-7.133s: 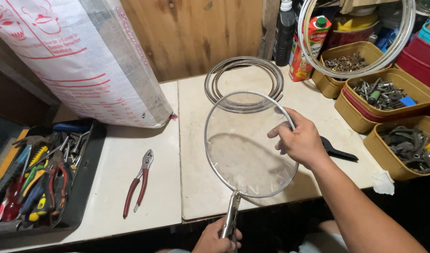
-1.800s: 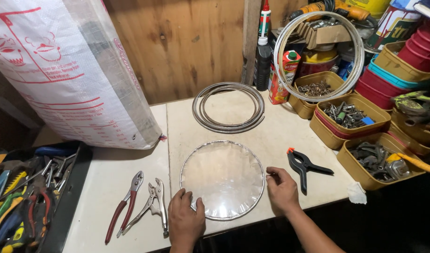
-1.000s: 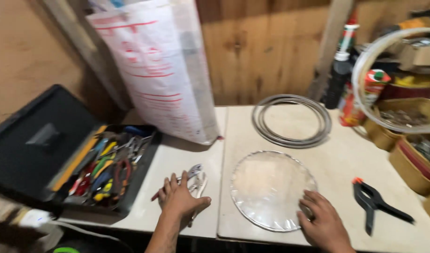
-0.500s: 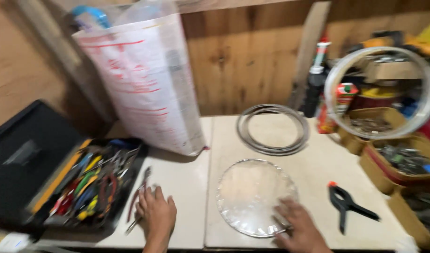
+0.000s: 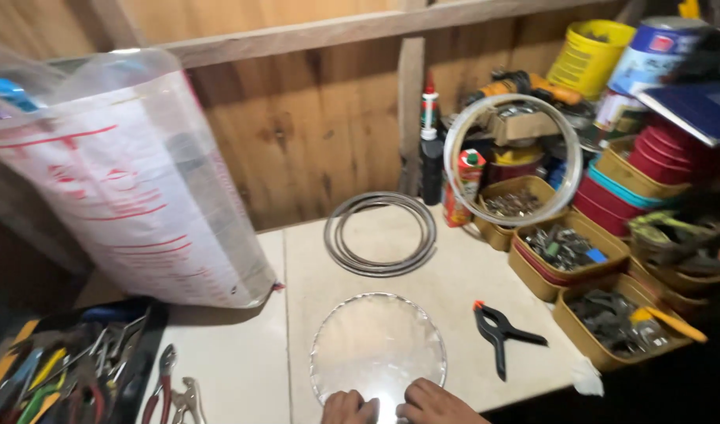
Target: The person uses pliers to press and secure the mesh onto the rim of a round sieve. They repeatedly adjust the pliers around the edge of the sieve to ensure the mesh is tightly attached to the metal frame.
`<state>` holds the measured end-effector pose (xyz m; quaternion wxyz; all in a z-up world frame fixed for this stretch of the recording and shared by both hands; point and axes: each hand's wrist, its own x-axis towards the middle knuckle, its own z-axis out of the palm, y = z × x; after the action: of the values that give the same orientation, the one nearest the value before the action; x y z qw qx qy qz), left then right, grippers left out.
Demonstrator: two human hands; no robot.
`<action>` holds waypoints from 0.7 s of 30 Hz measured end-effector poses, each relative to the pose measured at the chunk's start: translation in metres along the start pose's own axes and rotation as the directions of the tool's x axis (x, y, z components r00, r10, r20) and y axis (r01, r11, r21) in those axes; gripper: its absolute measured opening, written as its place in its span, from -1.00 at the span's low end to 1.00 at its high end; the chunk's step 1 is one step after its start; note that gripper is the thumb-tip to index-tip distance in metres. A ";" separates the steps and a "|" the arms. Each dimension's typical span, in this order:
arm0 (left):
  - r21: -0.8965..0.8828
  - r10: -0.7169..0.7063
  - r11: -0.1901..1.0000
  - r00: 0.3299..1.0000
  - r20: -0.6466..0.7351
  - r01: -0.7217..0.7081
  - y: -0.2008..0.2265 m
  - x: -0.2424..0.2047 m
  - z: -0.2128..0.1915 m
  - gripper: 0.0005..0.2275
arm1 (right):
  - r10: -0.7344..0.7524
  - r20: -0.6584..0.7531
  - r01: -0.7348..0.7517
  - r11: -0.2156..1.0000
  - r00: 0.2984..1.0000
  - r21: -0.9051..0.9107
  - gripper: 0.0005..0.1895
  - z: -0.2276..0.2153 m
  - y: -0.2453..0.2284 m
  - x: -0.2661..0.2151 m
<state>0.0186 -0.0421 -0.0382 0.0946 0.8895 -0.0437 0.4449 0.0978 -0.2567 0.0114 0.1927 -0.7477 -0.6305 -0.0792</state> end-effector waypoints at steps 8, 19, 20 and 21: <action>0.043 0.107 0.991 0.956 0.274 -0.123 -0.016 0.018 -0.015 -0.81 | 0.163 0.153 -0.188 0.968 0.975 0.168 -0.90 -0.039 -0.021 0.002; -0.079 -0.055 0.950 0.409 0.911 0.303 0.005 0.191 -0.156 -0.74 | -0.244 -0.333 0.174 0.959 0.911 -0.226 -0.50 -0.114 -0.019 0.061; -0.076 -0.058 0.949 0.408 0.911 0.305 0.000 0.184 -0.149 -0.74 | -0.245 -0.333 0.176 0.959 0.911 -0.223 -0.50 -0.118 -0.019 0.063; -0.153 0.033 0.967 0.493 0.870 0.205 -0.005 0.177 -0.141 -0.69 | -0.226 -0.319 0.157 0.961 0.920 -0.229 -0.58 -0.121 -0.019 0.065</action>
<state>0.0150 -0.0070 0.1849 0.1871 0.9751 -0.0927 -0.0750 0.1069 -0.2418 0.1492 0.2149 -0.6723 -0.6466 -0.2893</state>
